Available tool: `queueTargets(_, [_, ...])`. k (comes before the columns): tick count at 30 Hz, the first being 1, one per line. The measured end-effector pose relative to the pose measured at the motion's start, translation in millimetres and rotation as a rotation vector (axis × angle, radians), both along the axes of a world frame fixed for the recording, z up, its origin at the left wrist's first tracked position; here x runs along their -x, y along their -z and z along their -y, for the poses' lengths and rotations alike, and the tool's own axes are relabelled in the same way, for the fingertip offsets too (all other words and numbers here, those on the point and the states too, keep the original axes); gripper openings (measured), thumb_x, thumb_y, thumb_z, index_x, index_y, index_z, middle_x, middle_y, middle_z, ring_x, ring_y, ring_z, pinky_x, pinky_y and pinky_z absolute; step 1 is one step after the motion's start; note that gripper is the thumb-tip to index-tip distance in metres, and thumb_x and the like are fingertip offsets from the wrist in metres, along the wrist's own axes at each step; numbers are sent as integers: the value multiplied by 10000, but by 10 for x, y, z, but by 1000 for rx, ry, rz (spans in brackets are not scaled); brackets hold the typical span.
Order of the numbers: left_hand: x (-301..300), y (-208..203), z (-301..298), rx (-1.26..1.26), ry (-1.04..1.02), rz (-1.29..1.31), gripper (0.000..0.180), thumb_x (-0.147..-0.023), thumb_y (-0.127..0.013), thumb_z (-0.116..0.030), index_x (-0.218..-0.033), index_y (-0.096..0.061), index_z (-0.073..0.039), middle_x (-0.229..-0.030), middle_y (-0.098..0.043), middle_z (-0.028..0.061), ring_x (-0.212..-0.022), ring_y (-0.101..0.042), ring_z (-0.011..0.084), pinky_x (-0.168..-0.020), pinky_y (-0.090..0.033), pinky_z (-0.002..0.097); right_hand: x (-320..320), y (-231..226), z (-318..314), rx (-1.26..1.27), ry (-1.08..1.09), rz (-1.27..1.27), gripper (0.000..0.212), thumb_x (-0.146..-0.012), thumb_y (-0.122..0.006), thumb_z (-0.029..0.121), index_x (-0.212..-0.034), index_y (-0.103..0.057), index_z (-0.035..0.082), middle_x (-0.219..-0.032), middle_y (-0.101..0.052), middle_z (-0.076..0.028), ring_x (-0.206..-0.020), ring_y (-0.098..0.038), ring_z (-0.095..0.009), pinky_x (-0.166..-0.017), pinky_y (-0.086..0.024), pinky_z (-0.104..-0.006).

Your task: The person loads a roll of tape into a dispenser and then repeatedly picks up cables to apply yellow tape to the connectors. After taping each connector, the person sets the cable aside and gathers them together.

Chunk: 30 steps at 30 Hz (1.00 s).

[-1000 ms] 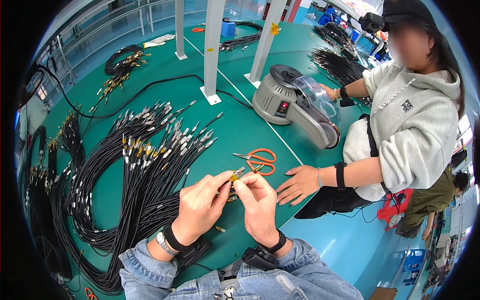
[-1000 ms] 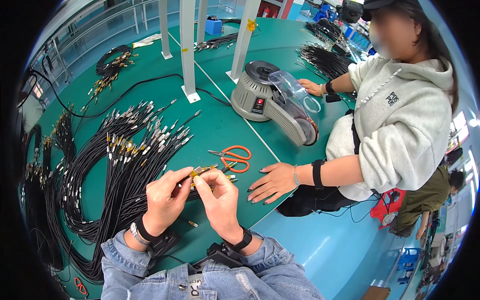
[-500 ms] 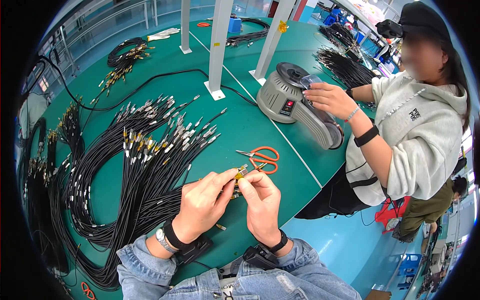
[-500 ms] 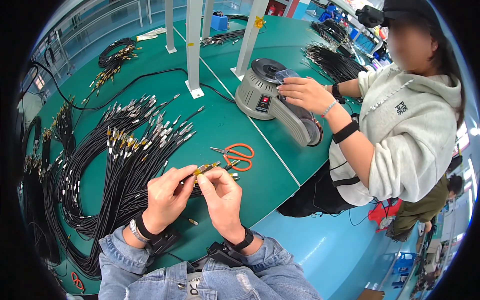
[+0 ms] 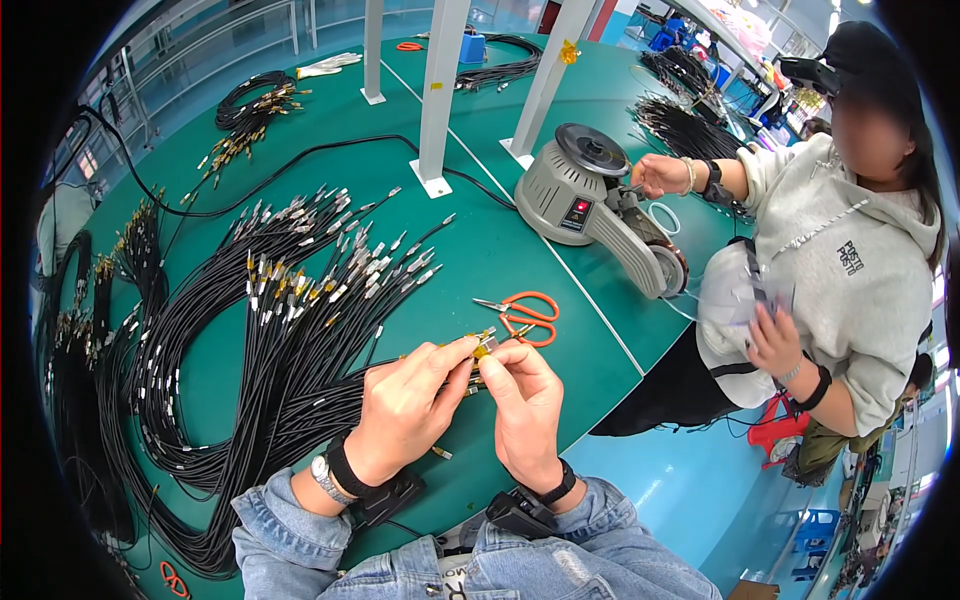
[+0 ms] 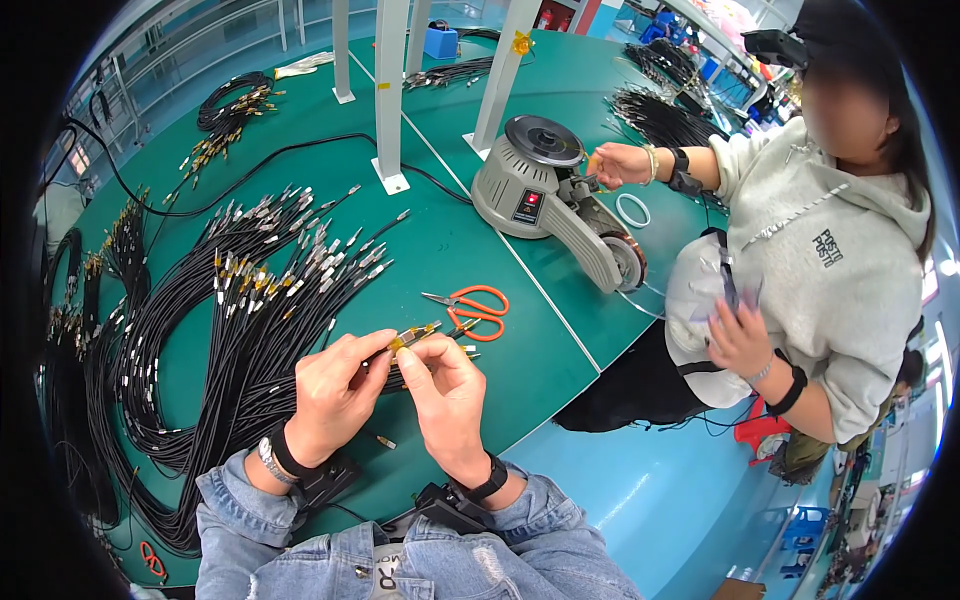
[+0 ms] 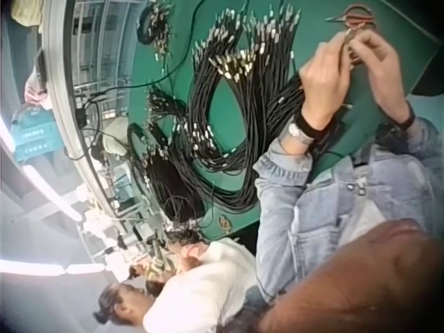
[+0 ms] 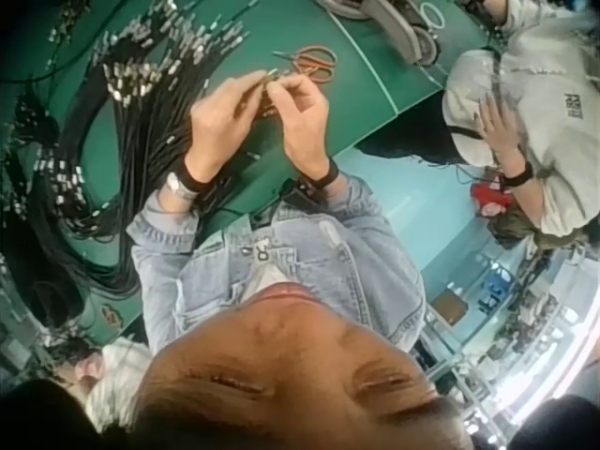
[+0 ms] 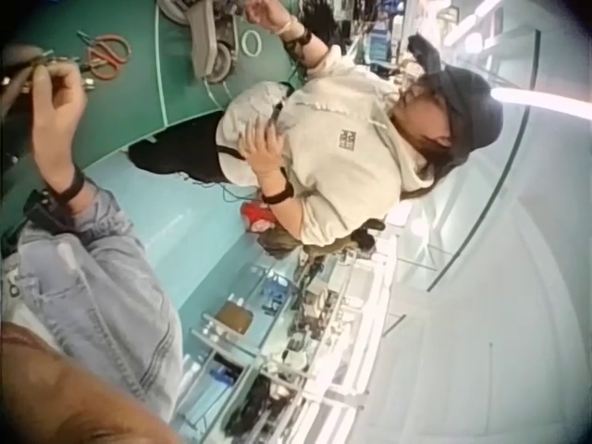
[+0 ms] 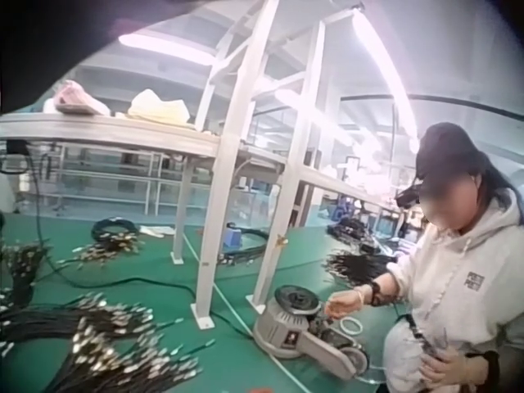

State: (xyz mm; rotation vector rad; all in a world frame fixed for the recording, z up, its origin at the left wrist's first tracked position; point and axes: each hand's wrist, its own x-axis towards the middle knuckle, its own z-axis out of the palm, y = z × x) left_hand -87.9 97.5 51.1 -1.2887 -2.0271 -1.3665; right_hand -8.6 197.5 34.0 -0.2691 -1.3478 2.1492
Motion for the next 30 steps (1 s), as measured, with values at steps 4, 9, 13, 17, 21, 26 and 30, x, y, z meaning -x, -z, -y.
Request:
queueTargets(4, [-1,-9,11,3,-12,8,290,-736,-697,66,-1001,-631,-30,-633,-566,48,-456,-508,138,-414,-395,259,3,-1,8,5,-3,2,32,-897,-594,31,-907,-579,5,-913,-589,-25,-829,-535,-79,-748,-432,-227])
queueTargets(9, [11,9,19,-18,-15,18,266,-744,-701,51,-989,-633,-28,-672,-604,56,-467,-534,137,-422,-411,254,3,-14,12,4,2,-8,35,-893,-595,25,-914,-582,-1,-923,-589,-31,-837,-542,-86,-761,-436,-233])
queueTargets(13, [14,25,26,-17,-16,13,246,-750,-703,42,-977,-636,-29,-688,-620,61,-466,-543,139,-423,-416,253,3,-10,15,2,10,-9,33,-893,-595,22,-909,-584,-5,-925,-590,-35,-840,-546,-92,-770,-438,-235])
queueTargets(17, [6,30,32,-12,-24,15,229,-757,-701,35,-968,-638,-28,-687,-627,65,-463,-548,142,-422,-417,255,3,-7,20,4,6,-14,34,-892,-598,21,-905,-586,-8,-926,-591,-38,-843,-550,-96,-779,-440,-237])
queueTargets(21, [-9,22,25,-10,-31,21,200,-765,-698,27,-949,-637,-23,-678,-631,70,-464,-557,151,-422,-420,261,3,-6,32,18,1,-19,40,-890,-604,22,-910,-590,-11,-926,-591,-41,-841,-547,-96,-781,-440,-240])
queueTargets(26, [4,33,52,30,-9,-2,202,-783,-688,9,-962,-595,7,-712,-635,95,-539,-619,200,-459,-477,298,-10,-8,39,43,-15,-36,42,-888,-596,-16,-929,-601,-25,-952,-595,-40,-872,-551,-91,-795,-441,-237])
queueTargets(30, [-13,29,30,2,-45,-1,155,-769,-699,21,-898,-623,-19,-672,-636,76,-477,-580,178,-425,-431,276,-19,-55,68,46,10,-35,52,-886,-612,25,-918,-602,-15,-923,-588,-46,-813,-530,-100,-757,-434,-245])
